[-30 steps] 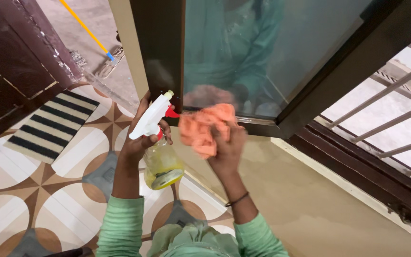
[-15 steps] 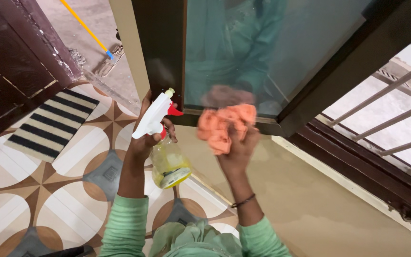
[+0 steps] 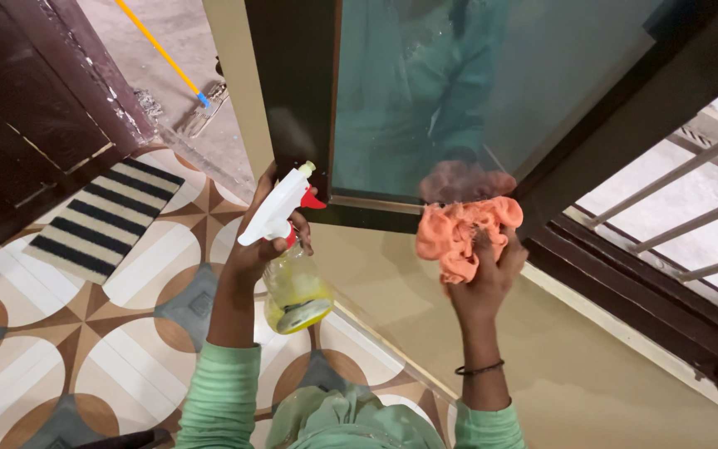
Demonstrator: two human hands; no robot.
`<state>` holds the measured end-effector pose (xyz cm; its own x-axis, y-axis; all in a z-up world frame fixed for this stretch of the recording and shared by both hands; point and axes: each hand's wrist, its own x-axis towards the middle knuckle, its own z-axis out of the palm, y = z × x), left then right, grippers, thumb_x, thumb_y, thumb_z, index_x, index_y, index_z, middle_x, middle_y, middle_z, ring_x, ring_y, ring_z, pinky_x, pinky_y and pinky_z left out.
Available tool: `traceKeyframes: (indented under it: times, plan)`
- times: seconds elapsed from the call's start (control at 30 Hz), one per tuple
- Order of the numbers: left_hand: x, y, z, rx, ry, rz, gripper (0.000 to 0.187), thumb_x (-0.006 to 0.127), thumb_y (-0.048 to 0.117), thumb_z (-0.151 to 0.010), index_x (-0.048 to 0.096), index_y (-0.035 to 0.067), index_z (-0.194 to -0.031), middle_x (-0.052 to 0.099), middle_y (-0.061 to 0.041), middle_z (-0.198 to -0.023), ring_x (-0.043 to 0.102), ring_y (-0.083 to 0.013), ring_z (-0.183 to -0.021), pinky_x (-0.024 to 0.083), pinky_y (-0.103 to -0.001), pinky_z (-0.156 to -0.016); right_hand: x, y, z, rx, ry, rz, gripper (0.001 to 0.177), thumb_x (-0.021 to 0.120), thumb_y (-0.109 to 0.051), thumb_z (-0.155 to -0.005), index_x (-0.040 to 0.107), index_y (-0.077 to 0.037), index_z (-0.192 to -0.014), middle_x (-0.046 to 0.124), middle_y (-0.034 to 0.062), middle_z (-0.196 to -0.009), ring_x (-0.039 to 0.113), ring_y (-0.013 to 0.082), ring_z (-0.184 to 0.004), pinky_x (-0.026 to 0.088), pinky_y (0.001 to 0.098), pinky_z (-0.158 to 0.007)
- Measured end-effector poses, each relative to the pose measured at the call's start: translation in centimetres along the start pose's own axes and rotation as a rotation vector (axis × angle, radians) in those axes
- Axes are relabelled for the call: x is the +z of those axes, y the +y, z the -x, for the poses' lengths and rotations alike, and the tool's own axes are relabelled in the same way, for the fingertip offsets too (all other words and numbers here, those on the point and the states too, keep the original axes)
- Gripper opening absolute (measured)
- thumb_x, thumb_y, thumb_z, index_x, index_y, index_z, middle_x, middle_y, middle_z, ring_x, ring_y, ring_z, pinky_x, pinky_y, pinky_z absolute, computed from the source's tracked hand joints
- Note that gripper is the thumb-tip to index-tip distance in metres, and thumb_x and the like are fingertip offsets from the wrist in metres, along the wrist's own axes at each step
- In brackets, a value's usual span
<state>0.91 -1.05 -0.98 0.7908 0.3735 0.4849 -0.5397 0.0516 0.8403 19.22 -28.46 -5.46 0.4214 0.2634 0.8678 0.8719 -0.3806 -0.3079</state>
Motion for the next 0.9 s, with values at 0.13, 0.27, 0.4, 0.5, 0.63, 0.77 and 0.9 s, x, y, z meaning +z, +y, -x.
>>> traceKeyframes:
  times: [0.13, 0.27, 0.4, 0.5, 0.63, 0.77, 0.9]
  plan:
    - [0.0, -0.4, -0.5, -0.023, 0.008, 0.02, 0.152, 0.088, 0.074, -0.059, 0.004, 0.002, -0.165, 0.056, -0.021, -0.137, 0.068, -0.0193, -0.074, 0.063, -0.038, -0.065, 1.5, -1.7, -0.2, 0.003, 0.039, 0.0, 0.069, 0.074, -0.012, -0.076, 0.053, -0.007, -0.142, 0.042, 0.0255, -0.147, 0.046, 0.045, -0.127, 0.043, 0.0537, -0.103]
    - [-0.3, -0.8, -0.5, -0.042, 0.03, 0.036, 0.149, 0.088, 0.071, -0.062, 0.003, 0.004, -0.163, 0.057, -0.019, -0.138, 0.067, -0.0177, -0.075, 0.064, -0.037, -0.066, 5.0, -5.8, -0.2, 0.081, -0.09, -0.229, 0.051, 0.074, -0.017, -0.088, 0.06, -0.017, -0.137, 0.052, 0.0112, -0.148, 0.055, 0.0321, -0.122, 0.045, 0.0444, -0.097]
    - [-1.4, -1.0, 0.1, 0.028, -0.027, -0.034, 0.142, 0.087, 0.069, -0.072, 0.015, 0.0, -0.172, 0.057, -0.016, -0.14, 0.065, -0.0165, -0.093, 0.059, -0.034, -0.08, 7.2, -9.7, 0.0, -0.067, -0.315, -0.051, 0.075, 0.078, -0.014, -0.056, 0.063, -0.016, -0.13, 0.045, 0.0217, -0.14, 0.047, 0.045, -0.119, 0.04, 0.0563, -0.098]
    - [-1.8, -0.8, -0.1, 0.013, -0.043, -0.034, 0.14, 0.088, 0.067, -0.074, 0.015, 0.0, -0.173, 0.057, -0.016, -0.135, 0.062, -0.0166, -0.096, 0.058, -0.034, -0.084, 7.2, -9.4, 0.1, -0.07, -0.34, -0.098, 0.072, 0.082, -0.014, -0.062, 0.063, -0.019, -0.132, 0.049, 0.021, -0.145, 0.049, 0.0414, -0.119, 0.04, 0.0538, -0.096]
    - [-1.3, -0.3, -0.2, -0.052, -0.035, 0.026, 0.145, 0.09, 0.068, -0.064, 0.01, 0.001, -0.165, 0.057, -0.017, -0.135, 0.066, -0.018, -0.076, 0.063, -0.036, -0.068, 3.9, -4.0, 0.0, -0.072, -0.162, -0.079, 0.072, 0.084, -0.019, -0.068, 0.06, -0.014, -0.136, 0.05, 0.0203, -0.136, 0.048, 0.0438, -0.123, 0.041, 0.0548, -0.101]
    - [-1.0, -0.8, -0.3, -0.048, -0.031, 0.029, 0.144, 0.09, 0.067, -0.065, 0.01, 0.001, -0.166, 0.058, -0.017, -0.136, 0.067, -0.0181, -0.077, 0.063, -0.036, -0.068, -0.2, -0.4, -0.2, 0.116, -0.037, -0.069, 0.05, 0.07, -0.013, -0.094, 0.059, -0.009, -0.142, 0.052, 0.018, -0.149, 0.053, 0.0358, -0.128, 0.046, 0.0455, -0.105]
    - [-1.2, -1.1, -0.4, -0.05, -0.037, 0.023, 0.144, 0.09, 0.067, -0.066, 0.01, 0.001, -0.166, 0.058, -0.017, -0.136, 0.067, -0.0182, -0.077, 0.063, -0.036, -0.069, 0.1, -2.1, -1.6, 0.077, 0.022, 0.053, 0.055, 0.074, -0.015, -0.083, 0.06, -0.004, -0.136, 0.046, 0.0235, -0.148, 0.048, 0.0411, -0.131, 0.046, 0.0506, -0.106]
